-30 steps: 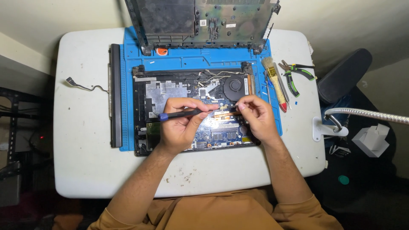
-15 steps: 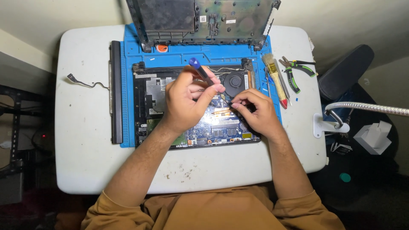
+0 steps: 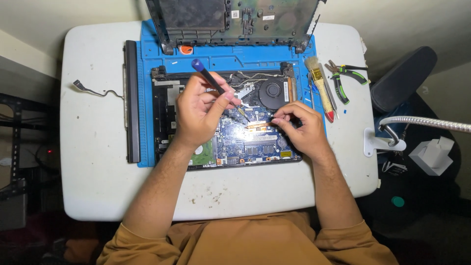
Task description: Removing screws and disconnecting internal ribbon cables to extract the motherboard from a laptop chassis.
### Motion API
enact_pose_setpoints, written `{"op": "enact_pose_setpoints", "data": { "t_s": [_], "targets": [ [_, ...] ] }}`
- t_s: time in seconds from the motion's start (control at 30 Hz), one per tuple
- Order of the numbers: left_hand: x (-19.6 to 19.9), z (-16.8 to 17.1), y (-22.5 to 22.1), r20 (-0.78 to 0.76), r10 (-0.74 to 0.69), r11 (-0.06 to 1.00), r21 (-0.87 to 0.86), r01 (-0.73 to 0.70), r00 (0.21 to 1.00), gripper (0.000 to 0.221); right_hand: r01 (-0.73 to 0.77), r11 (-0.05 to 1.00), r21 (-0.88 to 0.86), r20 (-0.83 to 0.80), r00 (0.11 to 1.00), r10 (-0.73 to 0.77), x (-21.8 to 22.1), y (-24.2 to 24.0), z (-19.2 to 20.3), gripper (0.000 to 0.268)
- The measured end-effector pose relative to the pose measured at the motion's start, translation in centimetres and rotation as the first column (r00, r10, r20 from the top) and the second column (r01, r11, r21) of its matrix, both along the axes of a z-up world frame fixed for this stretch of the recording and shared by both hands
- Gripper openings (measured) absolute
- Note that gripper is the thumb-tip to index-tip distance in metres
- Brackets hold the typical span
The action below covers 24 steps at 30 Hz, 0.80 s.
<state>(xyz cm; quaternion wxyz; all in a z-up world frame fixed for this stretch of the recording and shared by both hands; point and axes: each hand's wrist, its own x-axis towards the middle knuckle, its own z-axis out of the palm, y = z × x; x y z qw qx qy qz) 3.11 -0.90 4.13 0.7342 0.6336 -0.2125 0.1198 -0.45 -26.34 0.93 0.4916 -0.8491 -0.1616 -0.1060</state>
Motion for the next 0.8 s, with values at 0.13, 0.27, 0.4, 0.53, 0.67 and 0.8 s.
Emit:
{"op": "enact_pose_setpoints", "data": {
  "t_s": [0.13,0.27,0.4,0.53,0.67,0.8],
  "targets": [
    [-0.4,0.0,-0.5,-0.049,0.01,0.99,-0.143,-0.017,0.999,0.02,0.022,0.998,0.054,0.004,1.0,-0.022,-0.1,0.7,-0.8,0.007],
    [-1.3,0.3,-1.4,-0.082,0.03,0.973,-0.225,-0.047,0.996,0.022,0.065,0.986,0.153,-0.029,0.998,-0.062,-0.3,1.5,-0.9,0.007],
    [-1.4,0.2,-1.7,-0.079,0.032,0.968,-0.244,-0.051,0.996,0.022,0.096,0.974,0.203,-0.066,0.994,-0.084,-0.4,1.7,-1.5,0.009],
    [-1.4,0.0,-1.7,-0.097,0.029,0.963,-0.263,-0.054,0.995,0.023,0.118,0.962,0.247,-0.085,0.991,-0.1,-0.4,1.8,-1.9,0.009],
    [-1.3,-0.1,-1.8,-0.09,0.025,0.962,-0.269,-0.049,0.996,0.023,0.115,0.951,0.287,-0.107,0.99,-0.088,-0.3,1.7,-2.3,0.009],
    [-1.3,-0.2,-1.9,-0.084,0.022,0.965,-0.26,-0.043,0.996,0.023,0.113,0.952,0.285,-0.114,0.99,-0.084,-0.4,1.9,-2.1,0.01]
  ]
}}
